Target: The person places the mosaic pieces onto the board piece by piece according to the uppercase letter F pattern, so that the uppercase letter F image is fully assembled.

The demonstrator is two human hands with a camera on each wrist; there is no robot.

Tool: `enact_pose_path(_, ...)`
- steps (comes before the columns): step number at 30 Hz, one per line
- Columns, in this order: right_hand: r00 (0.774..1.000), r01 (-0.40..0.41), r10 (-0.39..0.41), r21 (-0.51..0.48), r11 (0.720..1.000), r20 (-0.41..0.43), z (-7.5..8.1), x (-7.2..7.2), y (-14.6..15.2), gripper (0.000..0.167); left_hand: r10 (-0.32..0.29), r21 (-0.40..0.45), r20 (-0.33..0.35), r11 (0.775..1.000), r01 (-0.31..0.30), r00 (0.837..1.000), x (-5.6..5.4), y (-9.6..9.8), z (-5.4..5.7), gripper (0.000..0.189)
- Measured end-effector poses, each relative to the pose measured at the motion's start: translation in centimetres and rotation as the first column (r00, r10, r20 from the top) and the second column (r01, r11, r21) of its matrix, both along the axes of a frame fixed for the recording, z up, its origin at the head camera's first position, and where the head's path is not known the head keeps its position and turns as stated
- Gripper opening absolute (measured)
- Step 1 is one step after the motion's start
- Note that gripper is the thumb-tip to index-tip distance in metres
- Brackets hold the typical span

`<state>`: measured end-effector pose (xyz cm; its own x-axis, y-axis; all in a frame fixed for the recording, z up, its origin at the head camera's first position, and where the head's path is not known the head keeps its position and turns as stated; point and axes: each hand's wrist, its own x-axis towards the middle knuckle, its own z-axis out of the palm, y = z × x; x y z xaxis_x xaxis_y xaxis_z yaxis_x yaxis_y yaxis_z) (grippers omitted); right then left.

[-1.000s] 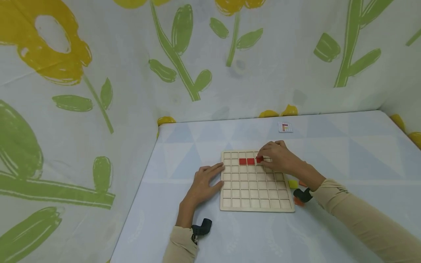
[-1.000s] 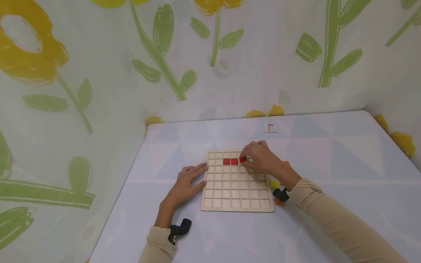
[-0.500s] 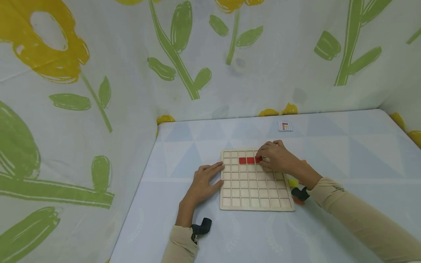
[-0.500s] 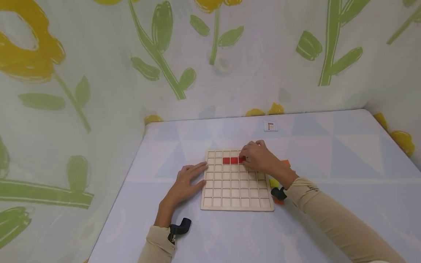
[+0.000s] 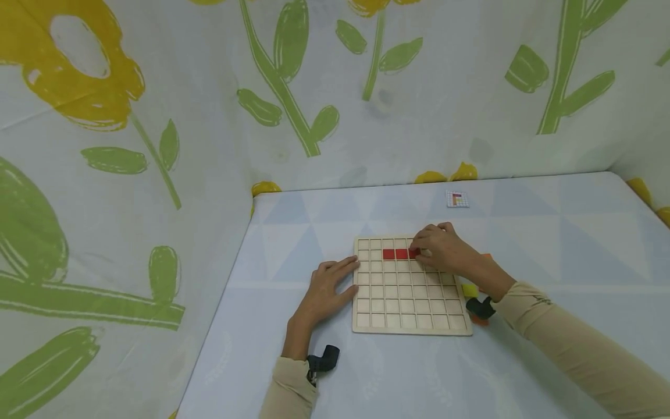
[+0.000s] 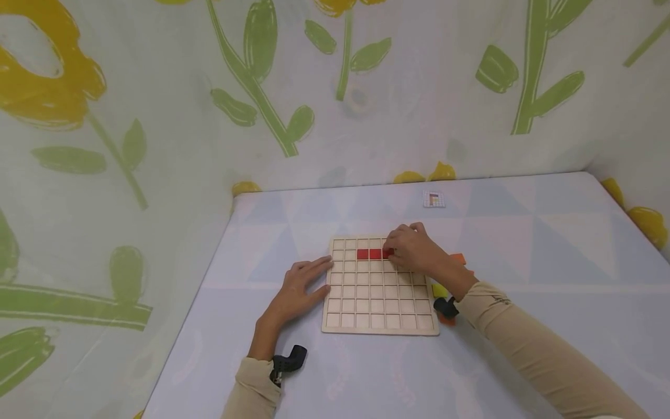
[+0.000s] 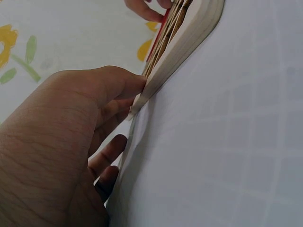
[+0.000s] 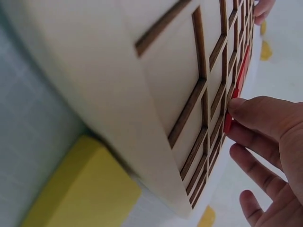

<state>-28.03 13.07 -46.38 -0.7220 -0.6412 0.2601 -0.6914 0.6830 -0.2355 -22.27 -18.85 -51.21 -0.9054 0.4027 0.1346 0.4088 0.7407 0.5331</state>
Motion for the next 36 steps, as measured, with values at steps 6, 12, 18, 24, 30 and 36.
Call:
enact_pose_path(6, 1.0, 0.008, -0.008, 0.004, 1.0, 0.02, -0.2, 0.0, 0.3, 0.012, -0.008, 0.01, -0.001, 1.0, 0.008, 1.0, -0.1, 0.3, -0.1, 0.053)
enact_pose_path(12, 1.0, 0.018, -0.018, 0.025, 1.0, 0.004, -0.1, 0.4, 0.6, 0.015, -0.012, 0.006, -0.009, 1.0, 0.012, 1.0, -0.1, 0.6, -0.2, 0.053)
enact_pose_path(18, 1.0, 0.01, -0.01, 0.003, 1.0, -0.002, -0.3, 0.5, 0.6, 0.017, -0.007, -0.006, -0.007, 1.0, 0.007, 1.0, 0.1, 0.6, -0.1, 0.052)
enact_pose_path(24, 1.0, 0.026, -0.026, -0.028, 0.999, -0.004, 0.0, 0.6, 0.9, 0.016, -0.006, 0.001, -0.016, 1.0, 0.006, 1.0, 0.1, 0.4, 0.1, 0.052)
enact_pose_path(30, 0.999, 0.046, -0.045, -0.023, 0.999, 0.007, 0.6, 1.3, 1.5, 0.017, -0.007, 0.004, -0.016, 1.0, 0.007, 1.0, 0.2, 0.4, 0.1, 0.052)
enact_pose_path(36, 0.997, 0.076, -0.076, -0.029, 0.997, 0.002, 0.8, 1.8, 2.1, 0.018, 0.002, 0.013, -0.01, 1.0, -0.002, 1.0, 0.3, 0.3, 0.2, 0.053)
